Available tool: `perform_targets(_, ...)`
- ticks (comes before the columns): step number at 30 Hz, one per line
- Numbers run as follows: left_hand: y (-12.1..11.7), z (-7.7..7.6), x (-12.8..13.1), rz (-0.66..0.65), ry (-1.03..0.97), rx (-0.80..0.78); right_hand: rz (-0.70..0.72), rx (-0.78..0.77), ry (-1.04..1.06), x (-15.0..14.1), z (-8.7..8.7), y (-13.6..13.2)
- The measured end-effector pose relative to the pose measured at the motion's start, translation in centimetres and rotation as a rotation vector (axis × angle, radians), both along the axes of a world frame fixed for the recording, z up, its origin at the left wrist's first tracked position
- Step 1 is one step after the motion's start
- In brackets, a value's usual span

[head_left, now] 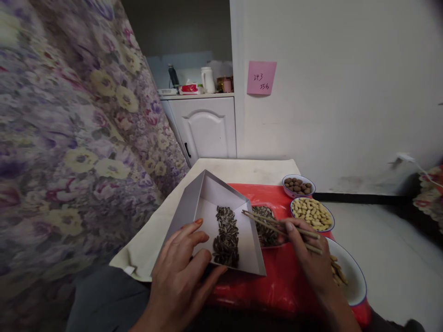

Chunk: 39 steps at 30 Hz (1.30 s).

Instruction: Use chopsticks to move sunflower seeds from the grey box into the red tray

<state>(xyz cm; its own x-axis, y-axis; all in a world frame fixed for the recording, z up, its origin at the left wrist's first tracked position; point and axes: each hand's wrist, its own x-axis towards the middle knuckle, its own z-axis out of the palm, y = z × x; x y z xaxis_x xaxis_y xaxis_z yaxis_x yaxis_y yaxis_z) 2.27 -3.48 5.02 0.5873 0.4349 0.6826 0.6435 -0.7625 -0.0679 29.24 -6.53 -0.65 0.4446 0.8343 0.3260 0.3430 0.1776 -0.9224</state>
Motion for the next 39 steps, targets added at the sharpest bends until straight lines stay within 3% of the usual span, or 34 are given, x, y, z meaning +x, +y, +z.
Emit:
perform_targets(4,0.0,-0.1,0.0,0.001,-0.004,-0.001,-0.084,0.056,-0.051,0.8,0.2,-0.1)
perform_targets(9,-0.1,-0.1,0.0,0.012,-0.004,-0.012,-0.077,0.050,-0.075,0.7,0.5,-0.2)
perform_targets(21,-0.2,0.0,-0.1,0.005,0.003,-0.022,0.213,0.033,-0.066,-3.3,-1.2,1.7)
perform_targets(29,-0.1,0.1,0.1,0.003,0.008,-0.003,0.224,0.048,-0.053,-3.5,-1.8,2.1)
perform_targets(39,-0.2,0.2,0.0,-0.002,-0.008,-0.003,0.151,0.018,-0.060,-2.0,-0.5,0.9)
